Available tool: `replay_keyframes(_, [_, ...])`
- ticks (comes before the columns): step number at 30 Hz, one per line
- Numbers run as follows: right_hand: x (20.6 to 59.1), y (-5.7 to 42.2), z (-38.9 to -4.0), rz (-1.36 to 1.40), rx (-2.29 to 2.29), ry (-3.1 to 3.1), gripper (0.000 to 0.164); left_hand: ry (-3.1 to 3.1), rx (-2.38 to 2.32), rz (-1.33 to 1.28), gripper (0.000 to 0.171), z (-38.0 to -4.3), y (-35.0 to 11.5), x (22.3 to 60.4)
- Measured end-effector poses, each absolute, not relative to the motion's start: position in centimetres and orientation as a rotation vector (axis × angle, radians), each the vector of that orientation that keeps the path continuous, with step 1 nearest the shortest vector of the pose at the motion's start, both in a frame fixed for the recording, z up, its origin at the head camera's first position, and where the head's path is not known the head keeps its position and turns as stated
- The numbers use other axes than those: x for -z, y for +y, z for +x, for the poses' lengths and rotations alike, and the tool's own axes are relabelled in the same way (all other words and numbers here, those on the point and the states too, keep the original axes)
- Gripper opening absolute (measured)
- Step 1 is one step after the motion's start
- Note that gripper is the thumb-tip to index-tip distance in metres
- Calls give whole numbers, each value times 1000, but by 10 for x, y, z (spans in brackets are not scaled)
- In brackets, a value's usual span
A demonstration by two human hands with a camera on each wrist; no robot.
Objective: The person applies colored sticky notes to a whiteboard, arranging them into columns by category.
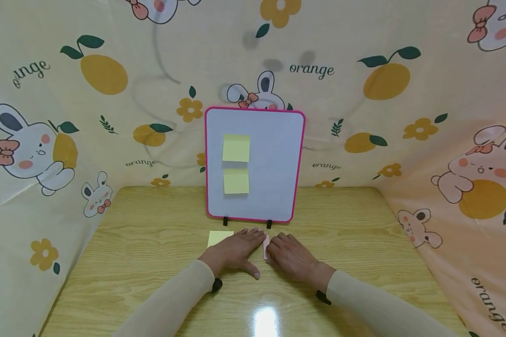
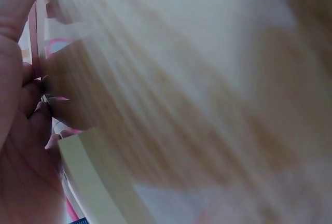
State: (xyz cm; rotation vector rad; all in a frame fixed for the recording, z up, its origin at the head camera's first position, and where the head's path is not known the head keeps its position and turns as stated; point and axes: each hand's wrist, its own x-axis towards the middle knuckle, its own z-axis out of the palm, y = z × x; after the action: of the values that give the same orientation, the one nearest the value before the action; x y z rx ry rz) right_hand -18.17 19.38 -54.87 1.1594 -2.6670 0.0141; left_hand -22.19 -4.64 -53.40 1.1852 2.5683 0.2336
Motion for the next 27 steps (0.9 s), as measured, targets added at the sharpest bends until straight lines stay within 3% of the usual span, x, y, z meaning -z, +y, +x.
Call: replay_keyframes(27, [549, 194, -184, 1151, -31, -2647, 15, 2567, -235, 1177, 122, -222, -46, 535])
